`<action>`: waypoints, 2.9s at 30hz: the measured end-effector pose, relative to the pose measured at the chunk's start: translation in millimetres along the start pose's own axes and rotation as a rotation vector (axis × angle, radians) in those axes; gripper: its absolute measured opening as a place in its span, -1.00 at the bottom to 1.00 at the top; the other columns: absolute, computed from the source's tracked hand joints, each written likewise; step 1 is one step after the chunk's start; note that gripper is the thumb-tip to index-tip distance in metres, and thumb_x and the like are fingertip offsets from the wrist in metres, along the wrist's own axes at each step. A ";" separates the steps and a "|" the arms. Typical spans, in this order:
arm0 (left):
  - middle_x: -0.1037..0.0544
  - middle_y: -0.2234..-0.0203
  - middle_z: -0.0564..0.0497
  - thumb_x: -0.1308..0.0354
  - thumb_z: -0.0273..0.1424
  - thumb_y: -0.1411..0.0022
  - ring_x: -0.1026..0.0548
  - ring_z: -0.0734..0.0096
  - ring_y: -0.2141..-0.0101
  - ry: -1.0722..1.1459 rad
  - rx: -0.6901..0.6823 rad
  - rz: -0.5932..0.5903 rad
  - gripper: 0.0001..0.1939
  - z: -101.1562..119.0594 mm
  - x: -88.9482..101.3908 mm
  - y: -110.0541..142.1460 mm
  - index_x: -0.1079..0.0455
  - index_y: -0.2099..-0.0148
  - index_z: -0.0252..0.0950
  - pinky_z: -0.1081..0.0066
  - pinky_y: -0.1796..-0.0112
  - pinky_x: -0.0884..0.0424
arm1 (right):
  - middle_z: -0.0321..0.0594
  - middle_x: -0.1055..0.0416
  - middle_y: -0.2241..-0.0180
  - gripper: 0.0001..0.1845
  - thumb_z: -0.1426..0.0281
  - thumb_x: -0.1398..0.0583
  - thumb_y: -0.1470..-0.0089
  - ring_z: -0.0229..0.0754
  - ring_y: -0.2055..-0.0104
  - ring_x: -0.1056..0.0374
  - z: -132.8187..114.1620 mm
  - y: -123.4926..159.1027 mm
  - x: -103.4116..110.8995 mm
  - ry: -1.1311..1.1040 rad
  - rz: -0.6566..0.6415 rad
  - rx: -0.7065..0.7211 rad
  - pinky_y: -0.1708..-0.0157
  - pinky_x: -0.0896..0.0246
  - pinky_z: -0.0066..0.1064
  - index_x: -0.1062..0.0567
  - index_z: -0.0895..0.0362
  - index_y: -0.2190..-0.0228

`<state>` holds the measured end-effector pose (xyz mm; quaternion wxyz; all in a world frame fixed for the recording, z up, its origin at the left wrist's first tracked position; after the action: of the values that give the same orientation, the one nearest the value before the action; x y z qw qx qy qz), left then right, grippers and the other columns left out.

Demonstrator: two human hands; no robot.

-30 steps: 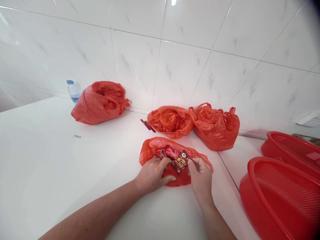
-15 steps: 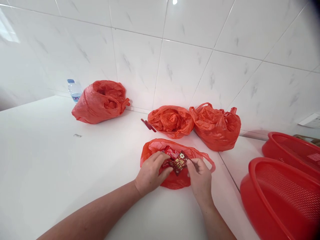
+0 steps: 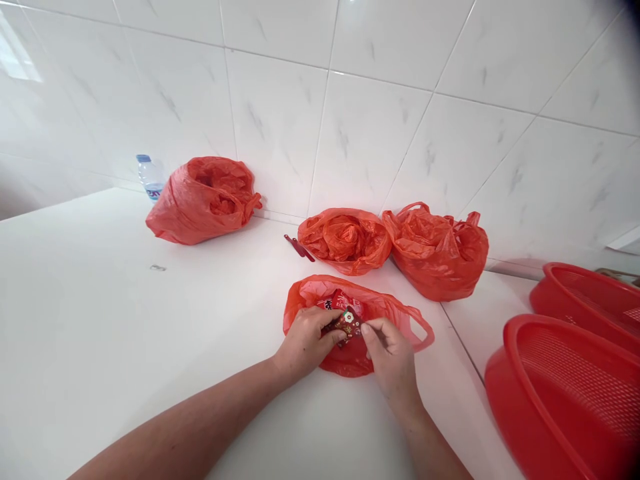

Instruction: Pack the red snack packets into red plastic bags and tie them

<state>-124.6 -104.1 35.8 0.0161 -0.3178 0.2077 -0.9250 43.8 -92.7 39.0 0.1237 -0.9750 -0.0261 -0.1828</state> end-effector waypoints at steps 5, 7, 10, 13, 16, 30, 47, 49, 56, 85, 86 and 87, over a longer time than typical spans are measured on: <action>-0.55 0.40 0.10 -0.19 -0.53 -0.07 -0.43 0.42 0.35 0.047 0.035 0.026 -0.81 4.3 1.7 -1.0 -0.46 0.23 -0.21 0.42 0.24 -0.30 | -0.26 -0.42 0.40 -0.63 0.11 -0.13 -0.07 -0.25 0.48 -0.25 -0.6 -0.5 0.3 -0.045 -0.008 -0.039 0.48 -0.22 -0.43 -0.46 0.11 0.21; -0.54 0.45 0.12 -0.19 -0.54 -0.07 -0.41 0.44 0.38 0.069 0.042 -0.002 -0.85 8.3 3.2 -1.2 -0.45 0.29 -0.22 0.43 0.26 -0.29 | -0.22 -0.46 0.29 -0.62 0.12 -0.16 -0.06 -0.22 0.39 -0.32 -2.2 -0.4 -0.3 -0.070 -0.063 -0.044 0.40 -0.27 -0.42 -0.45 0.10 0.16; -0.52 0.51 0.14 -0.17 -0.54 -0.09 -0.39 0.46 0.41 0.095 0.033 -0.048 -0.90 14.3 5.0 -1.6 -0.42 0.39 -0.24 0.43 0.26 -0.27 | -0.23 -0.47 0.34 -0.67 0.13 -0.15 -0.08 -0.21 0.36 -0.35 -4.8 -0.2 -1.3 -0.082 -0.142 -0.042 0.38 -0.26 -0.43 -0.46 0.11 0.24; -0.51 0.53 0.15 -0.16 -0.53 -0.11 -0.38 0.47 0.43 0.105 0.023 -0.073 -0.90 16.6 5.1 -1.5 -0.41 0.42 -0.24 0.42 0.25 -0.27 | -0.28 -0.44 0.43 -0.70 0.13 -0.13 -0.10 -0.24 0.43 -0.30 -6.4 -0.5 -1.0 -0.069 -0.149 -0.048 0.47 -0.18 -0.46 -0.45 0.11 0.32; -0.54 0.45 0.11 -0.20 -0.43 -0.12 -0.43 0.42 0.38 0.107 0.038 -0.061 -0.91 13.4 3.8 0.1 -0.46 0.27 -0.21 0.38 0.19 -0.30 | -0.30 -0.42 0.48 -0.69 0.12 -0.12 -0.11 -0.27 0.46 -0.27 -6.3 -1.2 0.1 -0.052 -0.124 -0.077 0.50 -0.11 -0.47 -0.41 0.11 0.41; -0.55 0.24 0.11 -0.19 -0.57 -0.02 -0.48 0.36 0.18 0.241 0.127 -0.013 -0.53 8.2 0.6 1.3 -0.36 0.00 -0.11 0.34 0.10 -0.38 | -0.26 -0.44 0.39 -0.65 0.09 -0.13 -0.09 -0.25 0.41 -0.29 -5.0 -2.4 1.6 -0.076 -0.107 -0.099 0.42 -0.19 -0.45 -0.43 0.11 0.29; -0.54 0.18 0.01 -0.14 -0.47 -0.16 -0.45 0.27 0.13 0.002 0.010 0.165 -0.71 -6.1 4.3 -2.1 -0.34 0.04 -0.20 0.19 0.07 -0.37 | -0.24 -0.45 0.46 -0.69 0.10 -0.16 -0.03 -0.13 0.40 -0.35 -1.3 -9.3 12.1 0.059 0.101 -0.111 0.40 -0.27 -0.34 -0.45 0.10 0.39; -0.53 0.17 0.00 -0.06 -0.52 -0.19 -0.44 0.29 0.12 -0.021 -0.018 0.203 -0.74 -8.6 5.9 -3.2 -0.36 0.07 -0.22 0.21 0.07 -0.37 | -0.25 -0.46 0.46 -0.68 0.10 -0.16 -0.03 -0.13 0.41 -0.35 0.3 -10.1 12.8 0.075 0.114 -0.128 0.41 -0.26 -0.35 -0.46 0.09 0.38; -0.53 0.22 -0.01 0.00 -0.57 -0.19 -0.43 0.29 0.15 -0.072 -0.042 0.200 -0.74 -14.9 6.9 -4.5 -0.37 0.10 -0.24 0.23 0.10 -0.38 | -0.24 -0.46 0.45 -0.61 0.05 -0.09 -0.09 -0.14 0.39 -0.34 2.5 -8.8 9.2 0.130 -0.001 -0.124 0.39 -0.25 -0.36 -0.47 0.12 0.38; -0.53 0.18 -0.01 -0.12 -0.53 -0.07 -0.48 0.22 0.18 -0.237 0.053 -0.003 -0.47 -14.8 5.9 -5.4 -0.22 -0.12 -0.16 0.28 0.19 -0.41 | -0.27 -0.45 0.55 -0.76 0.33 -0.03 -0.02 -0.17 0.52 -0.30 2.9 -43.3 7.9 0.593 0.056 -0.004 0.52 -0.03 -0.39 -0.50 0.04 0.41; -0.53 0.17 -0.01 -0.11 -0.53 -0.08 -0.48 0.22 0.17 -0.225 0.058 -0.009 -0.47 -15.2 6.0 -5.2 -0.22 -0.12 -0.16 0.27 0.18 -0.41 | -0.27 -0.43 0.57 -0.76 0.32 -0.03 -0.02 -0.17 0.52 -0.29 2.9 -42.7 10.4 0.575 0.083 -0.002 0.51 -0.04 -0.38 -0.50 0.05 0.42; -0.52 0.15 -0.01 -0.11 -0.53 -0.08 -0.48 0.22 0.16 -0.212 0.065 -0.014 -0.46 -15.8 6.0 -4.9 -0.22 -0.13 -0.15 0.27 0.17 -0.41 | -0.27 -0.41 0.59 -0.76 0.32 -0.03 -0.01 -0.17 0.52 -0.28 2.8 -42.2 12.3 0.560 0.108 0.002 0.49 -0.06 -0.37 -0.50 0.07 0.43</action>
<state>-138.2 -94.7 30.0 0.0419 -0.4145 0.1726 -0.8925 52.3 -51.0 50.8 0.1366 -0.8864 0.0608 -0.4381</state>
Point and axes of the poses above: each hand's wrist, its own y-axis away from the middle knuckle, its own x-axis out of the back of the hand, z = x × y, the point moved 1 cm from there along -y, towards the middle knuckle
